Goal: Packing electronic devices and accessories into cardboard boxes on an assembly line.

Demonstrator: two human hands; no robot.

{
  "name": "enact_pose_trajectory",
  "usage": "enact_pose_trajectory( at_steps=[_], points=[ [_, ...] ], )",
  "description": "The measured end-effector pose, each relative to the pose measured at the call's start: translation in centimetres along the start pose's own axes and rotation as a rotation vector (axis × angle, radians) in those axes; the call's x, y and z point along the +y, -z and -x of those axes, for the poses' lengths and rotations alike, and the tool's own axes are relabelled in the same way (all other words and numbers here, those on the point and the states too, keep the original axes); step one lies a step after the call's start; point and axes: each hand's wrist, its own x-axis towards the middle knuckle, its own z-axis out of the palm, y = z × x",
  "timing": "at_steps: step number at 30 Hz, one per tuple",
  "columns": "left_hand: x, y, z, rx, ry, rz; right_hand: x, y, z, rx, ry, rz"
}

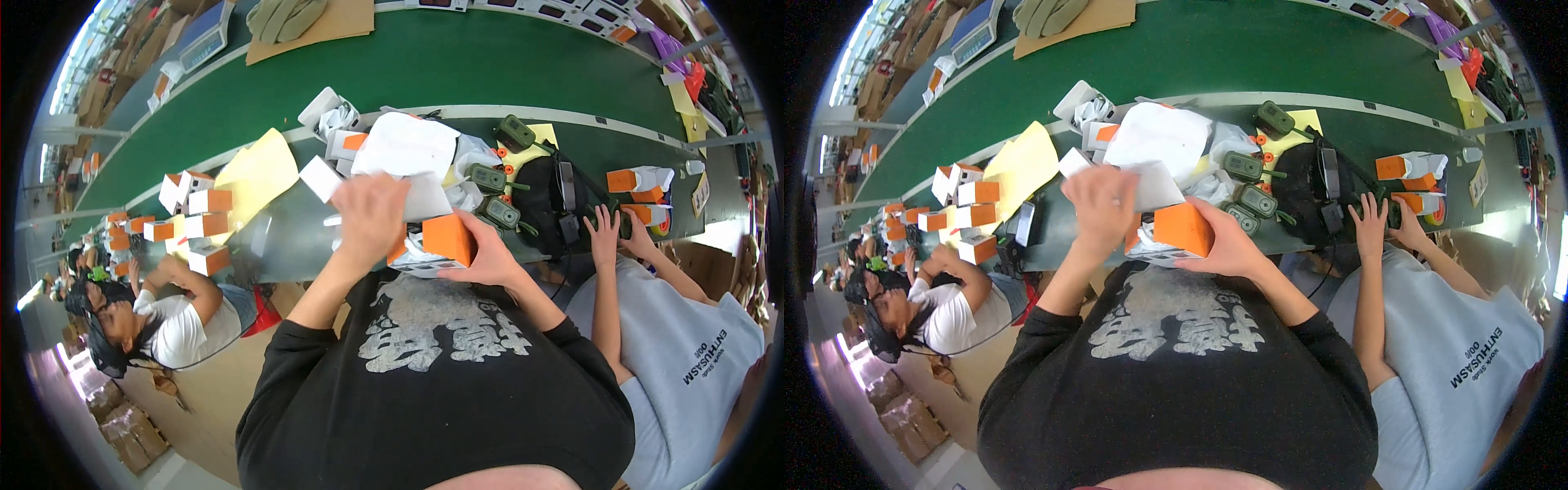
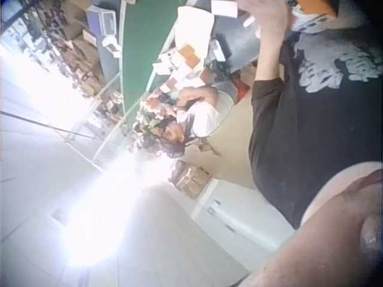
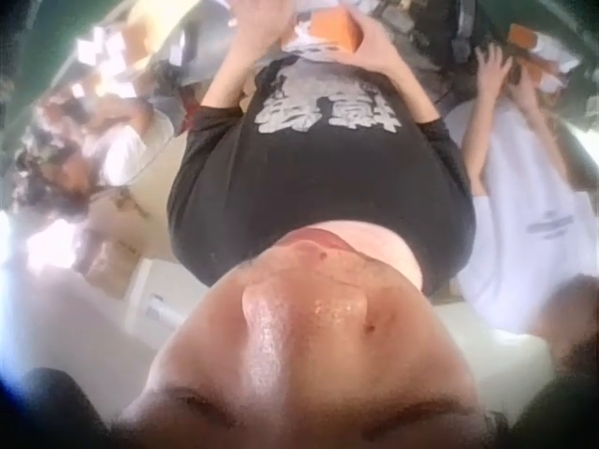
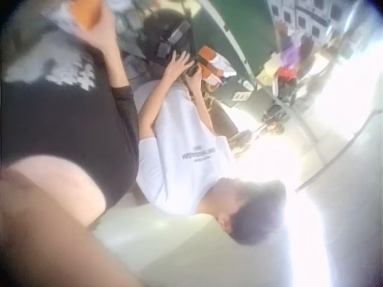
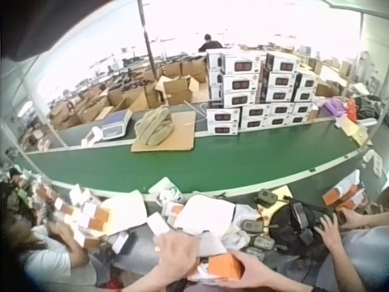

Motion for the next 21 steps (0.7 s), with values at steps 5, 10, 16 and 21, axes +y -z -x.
enact_pose_trajectory(
  at_steps=[5,10,16,21],
  points=[
    [1.2,0.5,1.1,-0.412,-0.188,0.392,1.4,-0.1,0.9,0.047,-0.023,0.066],
    [0.9,3.0,0.6,-0.579,-0.077,0.518,2.9,-0.1,1.5,0.113,0.01,-0.031],
    [1.4,5.5,-0.2,-0.648,-0.078,0.298,2.0,0.2,1.9,0.092,0.072,0.043],
    [4.2,5.5,0.6,-0.553,-0.227,-0.097,2.7,-0.5,1.9,0.15,0.088,0.04]
  ],
)
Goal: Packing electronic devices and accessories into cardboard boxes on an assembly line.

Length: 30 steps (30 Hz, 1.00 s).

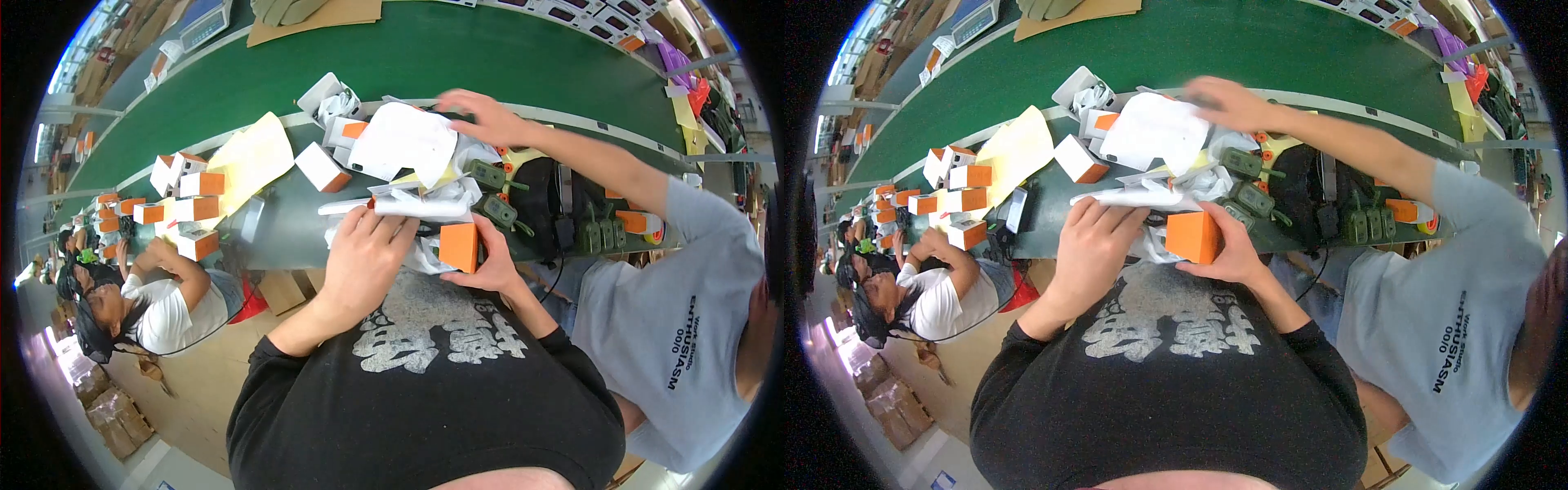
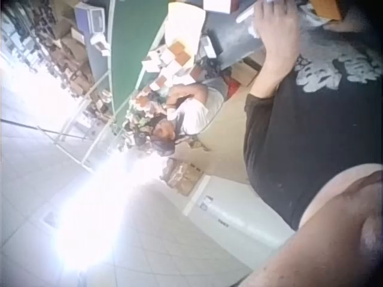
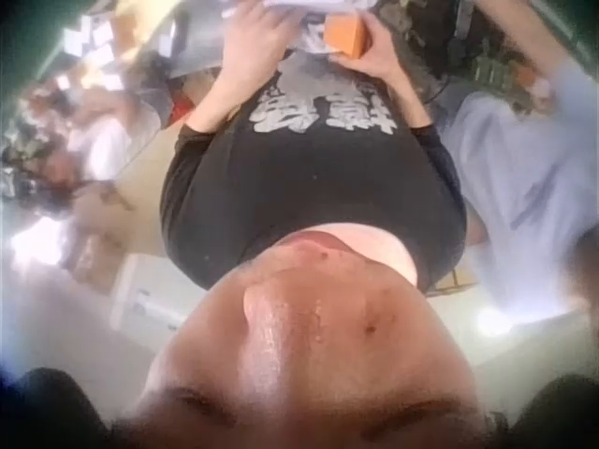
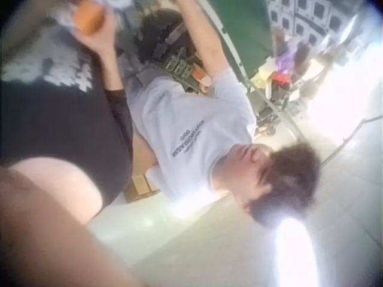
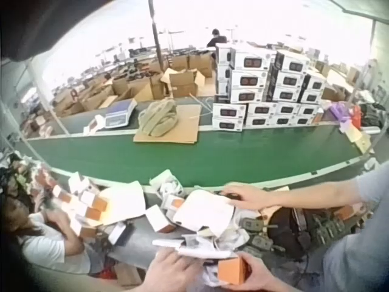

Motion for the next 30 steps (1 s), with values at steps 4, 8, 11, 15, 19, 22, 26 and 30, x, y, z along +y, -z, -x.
enact_pose_trajectory(
  at_steps=[4,8,11,15,19,22,26,30],
  points=[
    [0.4,-2.2,-0.2,-0.007,0.045,-0.032,-1.3,-0.2,-0.5,-0.001,0.069,0.178],
    [-1.2,-3.0,-0.6,-0.03,0.051,0.265,-1.6,0.4,0.2,0.036,0.077,0.228],
    [-0.9,-3.0,-0.5,0.019,0.018,0.345,-1.7,1.0,1.3,0.051,0.028,0.261],
    [-2.5,-2.6,-1.3,0.138,-0.01,0.485,0.1,1.4,3.2,0.124,-0.171,0.196],
    [-6.6,-5.1,-2.6,0.032,0.517,0.872,2.4,2.4,4.7,0.233,-0.249,0.075],
    [-8.7,-7.9,-5.9,0.165,0.457,0.923,3.0,2.7,5.3,0.273,-0.272,-0.019],
    [-9.8,-13.4,-8.3,0.066,0.348,0.748,2.7,3.1,5.1,0.292,-0.243,-0.044],
    [-8.7,-14.6,-8.7,0.067,0.149,0.486,2.6,3.4,4.5,0.297,-0.212,-0.079]
  ],
)
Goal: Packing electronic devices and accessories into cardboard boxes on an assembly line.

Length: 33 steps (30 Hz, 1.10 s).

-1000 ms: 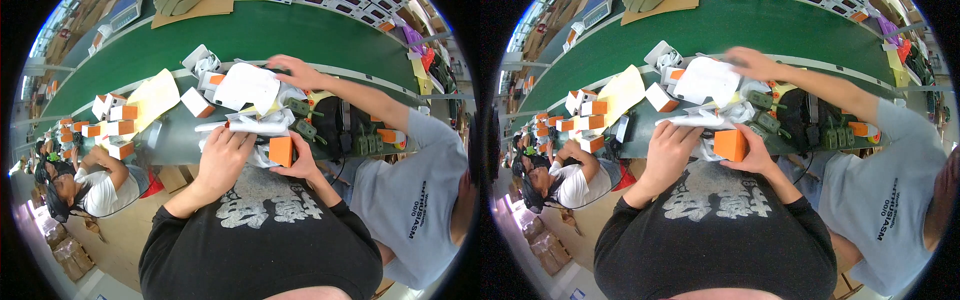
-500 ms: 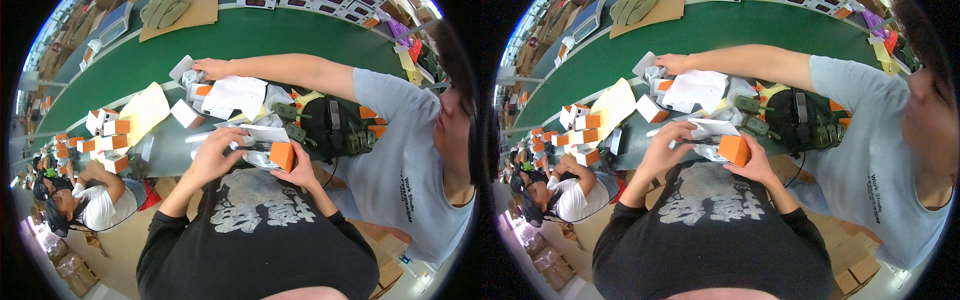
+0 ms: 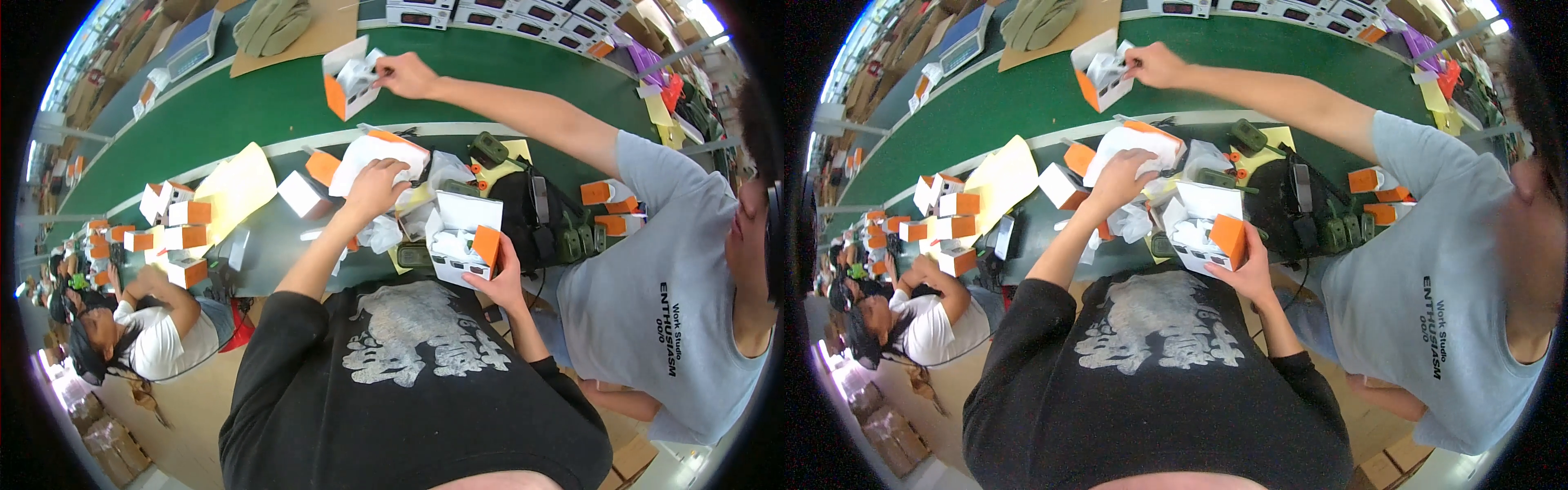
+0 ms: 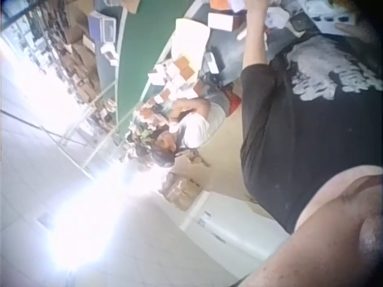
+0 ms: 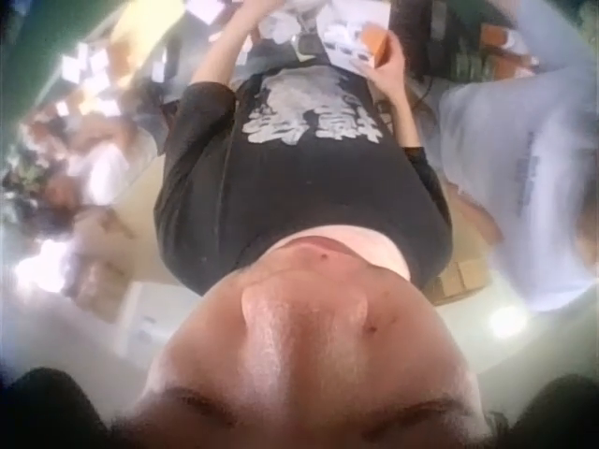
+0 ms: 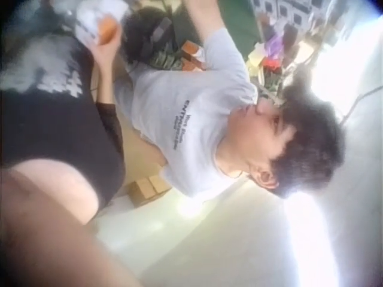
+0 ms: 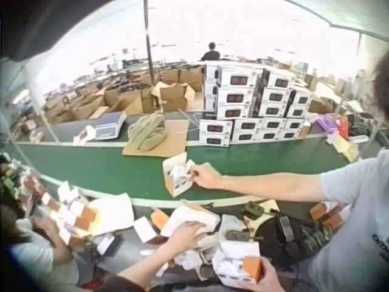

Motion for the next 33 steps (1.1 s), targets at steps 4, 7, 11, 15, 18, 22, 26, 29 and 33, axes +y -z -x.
enact_pose_trajectory(
  at_steps=[4,7,11,15,18,22,26,29,33],
  points=[
    [7.7,4.5,1.8,0.127,-0.245,0.066,0.0,-0.2,0.0,-0.004,0.015,-0.1],
    [12.6,7.2,3.5,-0.097,-0.563,0.042,-0.7,-0.8,-0.1,-0.05,0.026,-0.154],
    [14.1,6.1,4.3,-0.168,-0.443,-0.118,-1.3,-1.6,-0.6,-0.072,0.108,-0.203],
    [13.2,5.5,5.1,-0.223,-0.419,-0.177,-1.7,-2.1,-0.7,-0.053,0.19,0.025],
    [13.3,5.8,5.2,-0.176,-0.35,-0.103,-1.3,-2.2,-0.7,-0.062,0.203,0.031],
    [12.9,5.6,5.0,-0.151,-0.204,0.095,-1.6,-2.2,-1.1,-0.127,0.121,0.029],
    [12.2,5.3,5.1,-0.198,-0.053,0.266,-1.5,-2.3,-1.7,-0.1,0.144,0.028],
    [13.1,5.6,5.3,-0.127,-0.141,0.136,-2.4,-2.1,-1.8,-0.126,0.136,0.114],
    [13.6,5.5,5.7,-0.116,-0.267,-0.137,-3.5,-2.0,-1.7,-0.182,0.145,0.089]
  ],
)
